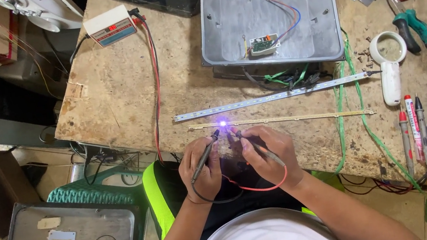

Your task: Testing LED strips using multimeter probes to check for functionality and identify faulty components.

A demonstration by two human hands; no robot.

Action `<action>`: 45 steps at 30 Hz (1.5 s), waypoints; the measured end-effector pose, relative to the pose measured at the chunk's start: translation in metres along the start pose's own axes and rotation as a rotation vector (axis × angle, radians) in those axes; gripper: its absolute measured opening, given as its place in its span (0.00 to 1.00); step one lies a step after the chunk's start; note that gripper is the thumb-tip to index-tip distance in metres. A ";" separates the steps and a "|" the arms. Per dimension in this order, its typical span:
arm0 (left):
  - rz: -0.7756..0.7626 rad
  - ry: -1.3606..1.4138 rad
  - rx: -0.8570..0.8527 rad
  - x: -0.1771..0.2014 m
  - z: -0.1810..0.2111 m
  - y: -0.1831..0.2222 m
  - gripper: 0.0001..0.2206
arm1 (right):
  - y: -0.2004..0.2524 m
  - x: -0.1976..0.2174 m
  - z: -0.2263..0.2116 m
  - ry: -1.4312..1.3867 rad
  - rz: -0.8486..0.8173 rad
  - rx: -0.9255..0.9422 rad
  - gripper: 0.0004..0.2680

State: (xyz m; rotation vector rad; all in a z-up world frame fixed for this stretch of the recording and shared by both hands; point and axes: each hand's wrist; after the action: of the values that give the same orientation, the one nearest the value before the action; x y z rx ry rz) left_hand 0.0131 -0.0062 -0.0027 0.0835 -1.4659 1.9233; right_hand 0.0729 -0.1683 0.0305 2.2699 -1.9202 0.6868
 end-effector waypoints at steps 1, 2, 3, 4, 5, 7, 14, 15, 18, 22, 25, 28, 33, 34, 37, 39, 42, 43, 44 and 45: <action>-0.005 0.003 0.002 -0.001 -0.001 0.001 0.05 | -0.001 0.000 -0.001 0.001 0.001 -0.006 0.04; 0.007 0.014 -0.020 -0.001 -0.003 0.002 0.05 | -0.001 0.000 -0.002 -0.003 0.001 0.004 0.05; 0.020 0.025 -0.042 -0.002 -0.004 0.003 0.04 | -0.002 0.000 -0.003 -0.005 0.001 0.014 0.05; 0.016 0.028 -0.039 -0.001 -0.004 0.002 0.04 | -0.002 0.000 -0.003 -0.003 0.001 0.010 0.05; 0.010 0.030 -0.038 0.000 -0.004 0.001 0.04 | -0.002 0.000 -0.002 0.003 0.003 0.017 0.05; 0.003 0.033 -0.035 0.000 -0.004 0.001 0.04 | -0.001 0.000 -0.001 0.010 0.004 0.023 0.04; 0.018 0.049 -0.021 0.000 -0.005 0.002 0.04 | -0.001 -0.002 -0.001 0.011 0.002 0.015 0.04; 0.025 0.055 -0.023 0.000 -0.005 0.002 0.04 | 0.000 -0.001 0.000 0.016 0.004 0.013 0.04; 0.026 0.055 -0.020 0.000 -0.004 0.001 0.05 | -0.001 -0.001 -0.003 0.013 0.006 0.009 0.05; 0.025 0.055 -0.027 0.000 -0.006 0.003 0.04 | -0.001 -0.002 0.000 0.019 0.012 0.018 0.04; 0.022 0.064 -0.024 0.000 -0.006 0.004 0.05 | -0.001 -0.002 -0.002 0.004 0.011 0.018 0.04; 0.016 0.062 -0.015 -0.001 -0.006 0.004 0.05 | -0.001 -0.001 -0.005 0.006 0.003 -0.003 0.05; 0.015 0.065 -0.011 -0.001 -0.006 0.005 0.05 | 0.000 -0.002 0.000 0.008 0.006 0.001 0.04; 0.015 0.065 -0.012 -0.001 -0.006 0.005 0.05 | 0.000 -0.001 -0.001 0.007 0.007 0.001 0.04; 0.015 0.062 -0.012 -0.001 -0.006 0.004 0.04 | 0.000 -0.001 -0.002 0.003 0.003 -0.004 0.05; 0.014 0.059 -0.018 -0.001 -0.005 0.004 0.04 | 0.000 0.000 -0.002 0.004 0.000 -0.008 0.04; 0.012 0.052 -0.009 -0.001 -0.005 0.005 0.04 | -0.001 0.000 -0.003 0.012 0.002 -0.002 0.05; 0.012 0.051 -0.009 -0.001 -0.005 0.005 0.04 | -0.001 0.000 -0.003 0.012 0.002 -0.002 0.05; 0.008 0.053 -0.004 0.000 -0.004 0.005 0.04 | 0.000 -0.001 -0.003 0.005 0.000 -0.001 0.05; 0.006 0.055 0.001 -0.001 -0.004 0.004 0.04 | 0.000 -0.001 -0.003 -0.002 0.000 0.000 0.05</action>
State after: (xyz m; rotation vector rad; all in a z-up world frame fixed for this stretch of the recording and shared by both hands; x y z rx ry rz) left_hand 0.0125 -0.0037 -0.0077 0.0267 -1.4307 1.9156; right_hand 0.0723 -0.1665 0.0334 2.2720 -1.9211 0.6848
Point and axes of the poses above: each hand's wrist, its own y-axis away from the middle knuckle, its own x-axis out of the back of the hand, z = x × y, and after that the axes turned 15 degrees about -x, right-handed
